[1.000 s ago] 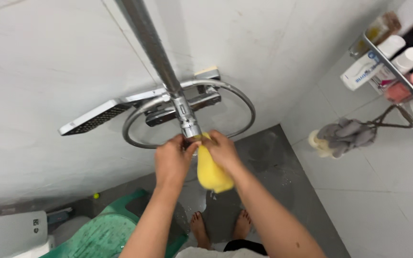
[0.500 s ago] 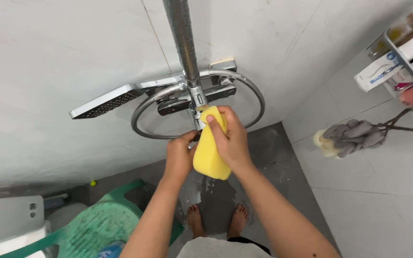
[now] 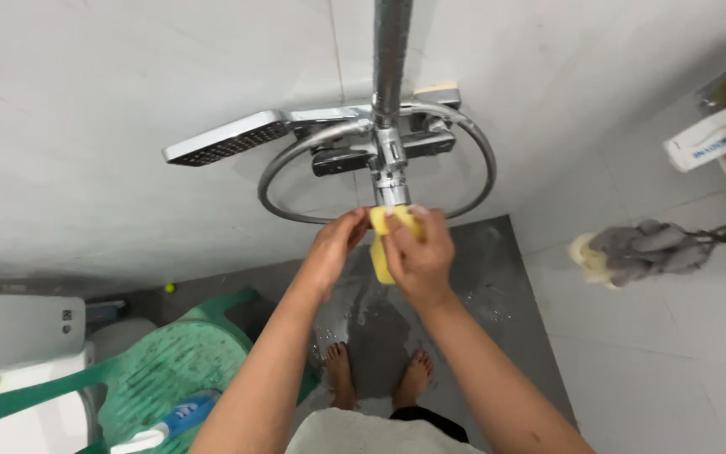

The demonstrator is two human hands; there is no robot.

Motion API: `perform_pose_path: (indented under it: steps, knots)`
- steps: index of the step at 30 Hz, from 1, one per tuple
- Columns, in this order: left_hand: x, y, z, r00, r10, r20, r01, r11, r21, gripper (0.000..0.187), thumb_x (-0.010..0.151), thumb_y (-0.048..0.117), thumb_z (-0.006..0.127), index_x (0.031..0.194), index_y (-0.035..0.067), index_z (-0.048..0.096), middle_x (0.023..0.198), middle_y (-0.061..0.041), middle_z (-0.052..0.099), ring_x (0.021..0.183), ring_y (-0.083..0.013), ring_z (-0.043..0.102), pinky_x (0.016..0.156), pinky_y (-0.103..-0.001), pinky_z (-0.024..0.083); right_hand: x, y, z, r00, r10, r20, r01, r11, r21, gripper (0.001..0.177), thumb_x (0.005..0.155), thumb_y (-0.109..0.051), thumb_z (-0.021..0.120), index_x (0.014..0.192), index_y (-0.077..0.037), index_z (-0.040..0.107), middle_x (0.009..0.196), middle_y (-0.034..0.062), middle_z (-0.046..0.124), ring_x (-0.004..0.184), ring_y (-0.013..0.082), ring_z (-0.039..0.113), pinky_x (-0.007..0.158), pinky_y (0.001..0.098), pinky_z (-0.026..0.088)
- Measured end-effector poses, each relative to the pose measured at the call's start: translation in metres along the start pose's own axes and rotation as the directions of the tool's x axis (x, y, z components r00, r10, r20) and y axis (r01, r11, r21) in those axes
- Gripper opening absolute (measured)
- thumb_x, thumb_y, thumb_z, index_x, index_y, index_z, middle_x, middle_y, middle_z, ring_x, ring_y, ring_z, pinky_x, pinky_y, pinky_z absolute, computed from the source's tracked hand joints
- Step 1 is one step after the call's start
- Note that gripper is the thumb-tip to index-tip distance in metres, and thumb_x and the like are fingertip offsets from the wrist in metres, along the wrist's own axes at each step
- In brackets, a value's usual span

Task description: The person scrubs the shower faucet and handheld showerhead using a pink toothbrush, then wipes the fixtures with a yellow sponge. They apply a cleaning spray to the showerhead and continue scrubbing and rinsing the components.

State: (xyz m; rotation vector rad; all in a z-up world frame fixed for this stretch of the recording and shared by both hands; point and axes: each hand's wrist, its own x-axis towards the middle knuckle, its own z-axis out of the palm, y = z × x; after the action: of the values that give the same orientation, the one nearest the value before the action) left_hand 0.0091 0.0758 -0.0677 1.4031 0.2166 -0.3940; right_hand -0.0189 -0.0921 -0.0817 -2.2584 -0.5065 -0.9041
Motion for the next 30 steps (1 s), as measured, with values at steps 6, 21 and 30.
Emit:
perform_pose_path:
  steps: [6, 21, 30]
  knots:
    - [0.0, 0.015, 0.002, 0.996, 0.091, -0.006, -0.089, 0.981, 0.174, 0.044, 0.1, 0.028, 0.049, 0.136, 0.008, 0.064, 0.131, -0.006, 0.069, 0.12, -0.0214, 0.064, 0.105, -0.032, 0.048, 0.024, 0.003, -0.005, 1.0, 0.012, 0.005, -0.012, 1.0, 0.021, 0.029, 0.084, -0.005, 0.08, 0.112, -0.007, 0.075, 0.11, 0.0148, 0.063, 0.094, 0.0333, 0.065, 0.08, 0.0418, 0.055]
    - [0.0, -0.004, 0.027, 0.993, 0.117, -0.035, -0.108, 0.975, 0.195, 0.047, 0.092, 0.008, 0.052, 0.138, 0.006, 0.063, 0.122, -0.016, 0.073, 0.114, -0.0259, 0.067, 0.097, -0.032, 0.05, 0.063, 0.008, -0.033, 0.932, 0.355, 0.072, -0.361, 0.892, 0.274, 0.017, 0.095, -0.009, 0.073, 0.11, -0.001, 0.07, 0.103, 0.0133, 0.066, 0.09, 0.0264, 0.065, 0.075, 0.0368, 0.053]
    - [0.016, 0.044, 0.039, 0.998, -0.01, -0.06, -0.003, 0.978, -0.207, 0.056, 0.099, 0.042, 0.054, 0.143, 0.008, 0.057, 0.129, -0.005, 0.067, 0.121, -0.0158, 0.058, 0.107, -0.03, 0.038, 0.09, 0.008, -0.032, 0.804, 0.566, 0.185, -0.587, 0.704, 0.399, 0.014, 0.097, -0.018, 0.072, 0.096, -0.005, 0.066, 0.087, 0.0029, 0.068, 0.075, 0.0139, 0.064, 0.064, 0.0306, 0.053]
